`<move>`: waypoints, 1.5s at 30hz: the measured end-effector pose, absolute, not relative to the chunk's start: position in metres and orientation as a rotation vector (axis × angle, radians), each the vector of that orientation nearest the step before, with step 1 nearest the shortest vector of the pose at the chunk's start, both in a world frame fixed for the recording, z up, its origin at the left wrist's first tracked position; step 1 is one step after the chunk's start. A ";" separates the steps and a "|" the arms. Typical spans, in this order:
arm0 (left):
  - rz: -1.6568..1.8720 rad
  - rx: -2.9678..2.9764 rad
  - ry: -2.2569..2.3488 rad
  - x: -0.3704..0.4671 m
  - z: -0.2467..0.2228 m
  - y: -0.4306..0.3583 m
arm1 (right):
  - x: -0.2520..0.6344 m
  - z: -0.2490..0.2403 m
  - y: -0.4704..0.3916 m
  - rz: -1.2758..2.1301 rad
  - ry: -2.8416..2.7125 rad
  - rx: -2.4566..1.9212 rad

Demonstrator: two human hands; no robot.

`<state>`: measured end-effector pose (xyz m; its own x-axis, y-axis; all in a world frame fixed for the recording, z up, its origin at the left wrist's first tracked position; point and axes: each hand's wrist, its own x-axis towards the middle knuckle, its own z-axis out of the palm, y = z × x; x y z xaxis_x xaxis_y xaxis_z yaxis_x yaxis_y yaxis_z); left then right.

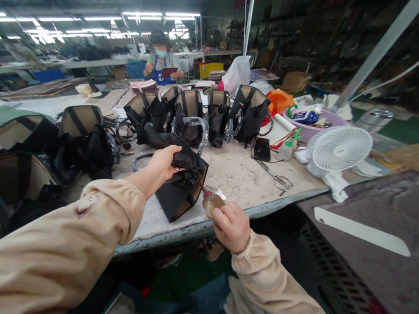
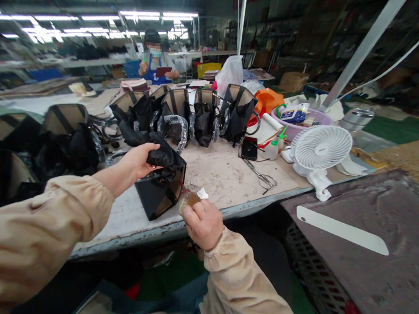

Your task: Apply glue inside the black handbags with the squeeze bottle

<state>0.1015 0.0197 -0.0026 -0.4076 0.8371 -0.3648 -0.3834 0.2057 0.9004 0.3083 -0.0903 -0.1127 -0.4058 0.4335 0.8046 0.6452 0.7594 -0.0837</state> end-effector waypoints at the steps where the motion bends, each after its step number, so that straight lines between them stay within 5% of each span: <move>1: 1.440 0.465 1.416 0.102 -0.002 0.020 | 0.308 -0.116 -0.091 -0.293 -2.075 -0.816; 45: 1.386 0.526 1.493 0.107 -0.001 0.022 | 0.320 -0.093 -0.073 -0.328 -1.948 -0.787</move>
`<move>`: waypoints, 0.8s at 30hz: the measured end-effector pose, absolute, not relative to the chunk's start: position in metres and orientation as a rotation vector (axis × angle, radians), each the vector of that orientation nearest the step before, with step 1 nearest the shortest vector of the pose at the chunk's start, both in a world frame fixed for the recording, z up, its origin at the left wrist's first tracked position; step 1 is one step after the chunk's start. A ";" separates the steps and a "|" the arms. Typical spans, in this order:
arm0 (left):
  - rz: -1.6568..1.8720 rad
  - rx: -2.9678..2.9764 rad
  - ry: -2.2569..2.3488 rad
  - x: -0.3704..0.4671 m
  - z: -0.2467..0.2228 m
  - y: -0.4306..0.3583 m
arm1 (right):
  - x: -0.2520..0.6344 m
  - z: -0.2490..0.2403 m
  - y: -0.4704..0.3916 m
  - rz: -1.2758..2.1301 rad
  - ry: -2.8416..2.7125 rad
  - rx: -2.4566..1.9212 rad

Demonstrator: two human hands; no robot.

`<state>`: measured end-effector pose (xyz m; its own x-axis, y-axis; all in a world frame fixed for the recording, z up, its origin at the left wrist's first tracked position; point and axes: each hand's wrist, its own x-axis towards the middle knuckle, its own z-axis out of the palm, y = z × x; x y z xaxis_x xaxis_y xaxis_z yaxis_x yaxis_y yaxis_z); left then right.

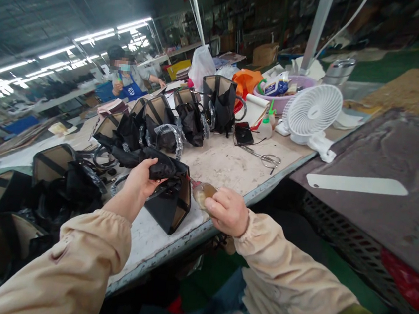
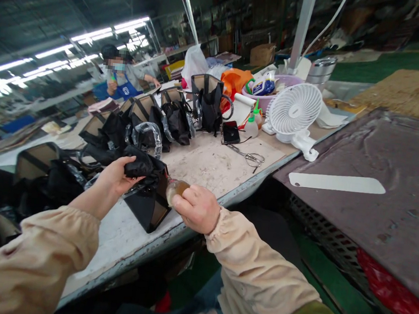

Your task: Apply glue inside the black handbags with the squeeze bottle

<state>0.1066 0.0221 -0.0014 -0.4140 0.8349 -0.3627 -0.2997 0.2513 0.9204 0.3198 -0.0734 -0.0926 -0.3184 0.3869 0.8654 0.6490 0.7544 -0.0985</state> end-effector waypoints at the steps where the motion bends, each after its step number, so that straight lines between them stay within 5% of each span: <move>1: 1.383 0.526 1.499 0.107 -0.001 0.022 | 0.320 -0.091 -0.072 -0.334 -1.935 -0.788; 24: 1.350 0.508 1.570 0.110 -0.003 0.024 | 0.320 -0.087 -0.067 0.001 -1.648 -0.861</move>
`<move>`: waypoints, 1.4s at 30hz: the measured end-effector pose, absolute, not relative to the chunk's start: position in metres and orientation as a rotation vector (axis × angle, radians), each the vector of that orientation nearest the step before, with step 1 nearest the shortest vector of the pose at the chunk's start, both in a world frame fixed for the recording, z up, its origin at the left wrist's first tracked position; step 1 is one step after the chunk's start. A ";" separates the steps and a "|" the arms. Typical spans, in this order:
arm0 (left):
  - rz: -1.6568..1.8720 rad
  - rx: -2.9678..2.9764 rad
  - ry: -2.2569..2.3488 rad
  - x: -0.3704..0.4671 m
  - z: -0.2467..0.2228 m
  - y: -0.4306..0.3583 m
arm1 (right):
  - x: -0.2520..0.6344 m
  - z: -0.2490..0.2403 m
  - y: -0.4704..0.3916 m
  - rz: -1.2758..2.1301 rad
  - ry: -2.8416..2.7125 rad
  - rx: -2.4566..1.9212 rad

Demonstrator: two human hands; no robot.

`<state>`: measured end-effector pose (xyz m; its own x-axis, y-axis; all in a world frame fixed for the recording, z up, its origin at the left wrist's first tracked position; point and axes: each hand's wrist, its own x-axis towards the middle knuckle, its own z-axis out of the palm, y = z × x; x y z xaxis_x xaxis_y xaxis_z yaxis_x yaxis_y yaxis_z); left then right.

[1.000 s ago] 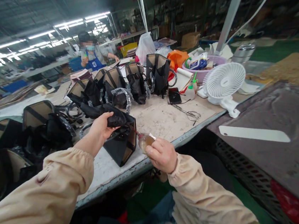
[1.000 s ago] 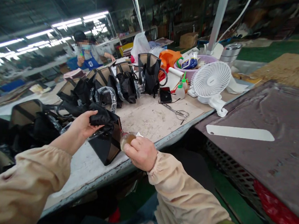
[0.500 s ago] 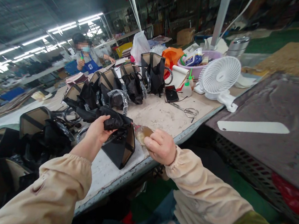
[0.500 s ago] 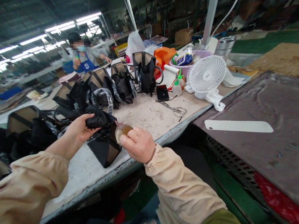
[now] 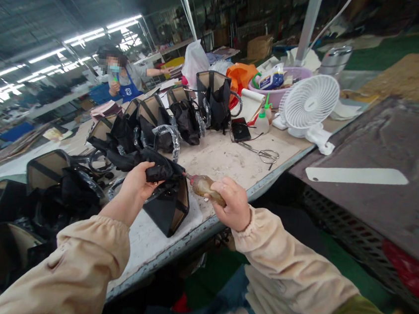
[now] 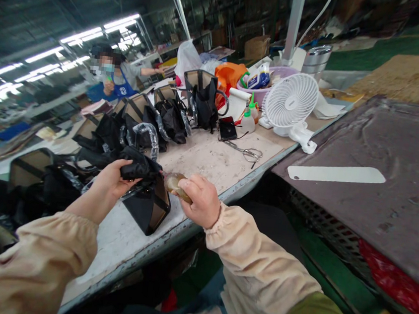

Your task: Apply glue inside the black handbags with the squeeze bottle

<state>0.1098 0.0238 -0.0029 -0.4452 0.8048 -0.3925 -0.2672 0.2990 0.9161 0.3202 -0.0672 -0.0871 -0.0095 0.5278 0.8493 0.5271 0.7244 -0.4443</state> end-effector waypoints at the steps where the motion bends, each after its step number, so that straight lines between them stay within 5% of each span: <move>1: 1.349 0.511 1.566 0.110 -0.003 0.024 | 0.320 -0.087 -0.069 0.009 -1.652 -0.861; 42: 1.381 0.532 1.511 0.104 -0.012 0.029 | 0.311 -0.097 -0.078 -0.104 -1.839 -0.872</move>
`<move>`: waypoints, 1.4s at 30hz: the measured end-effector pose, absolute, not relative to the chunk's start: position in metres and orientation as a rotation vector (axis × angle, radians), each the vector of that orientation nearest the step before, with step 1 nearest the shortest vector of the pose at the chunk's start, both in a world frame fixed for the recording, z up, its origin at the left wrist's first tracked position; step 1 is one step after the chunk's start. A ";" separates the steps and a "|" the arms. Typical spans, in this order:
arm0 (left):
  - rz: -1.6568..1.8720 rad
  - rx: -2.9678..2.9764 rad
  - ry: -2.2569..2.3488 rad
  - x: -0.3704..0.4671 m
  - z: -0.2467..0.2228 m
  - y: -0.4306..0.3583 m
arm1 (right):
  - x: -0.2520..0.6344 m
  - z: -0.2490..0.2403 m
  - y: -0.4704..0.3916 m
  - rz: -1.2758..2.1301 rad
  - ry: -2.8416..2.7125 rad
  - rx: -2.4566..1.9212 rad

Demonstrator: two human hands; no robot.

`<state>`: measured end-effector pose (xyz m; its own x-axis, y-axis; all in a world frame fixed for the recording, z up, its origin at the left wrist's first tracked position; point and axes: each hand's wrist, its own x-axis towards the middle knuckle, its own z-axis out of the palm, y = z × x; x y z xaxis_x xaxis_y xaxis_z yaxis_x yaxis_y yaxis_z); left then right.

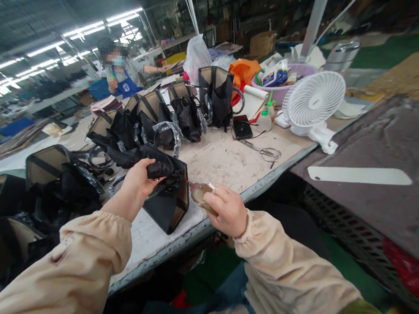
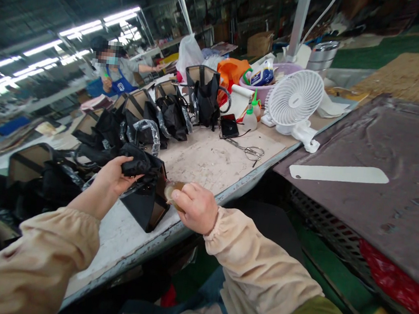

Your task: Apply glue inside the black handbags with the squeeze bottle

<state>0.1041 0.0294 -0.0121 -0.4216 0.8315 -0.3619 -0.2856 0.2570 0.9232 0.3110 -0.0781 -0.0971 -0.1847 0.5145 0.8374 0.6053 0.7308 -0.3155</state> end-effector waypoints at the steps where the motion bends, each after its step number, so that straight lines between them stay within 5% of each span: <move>1: 1.383 0.531 1.509 0.104 -0.012 0.029 | 0.311 -0.096 -0.078 -0.100 -1.830 -0.869; 42: 1.376 0.489 1.532 0.108 -0.007 0.023 | 0.322 -0.090 -0.070 0.003 -1.604 -0.906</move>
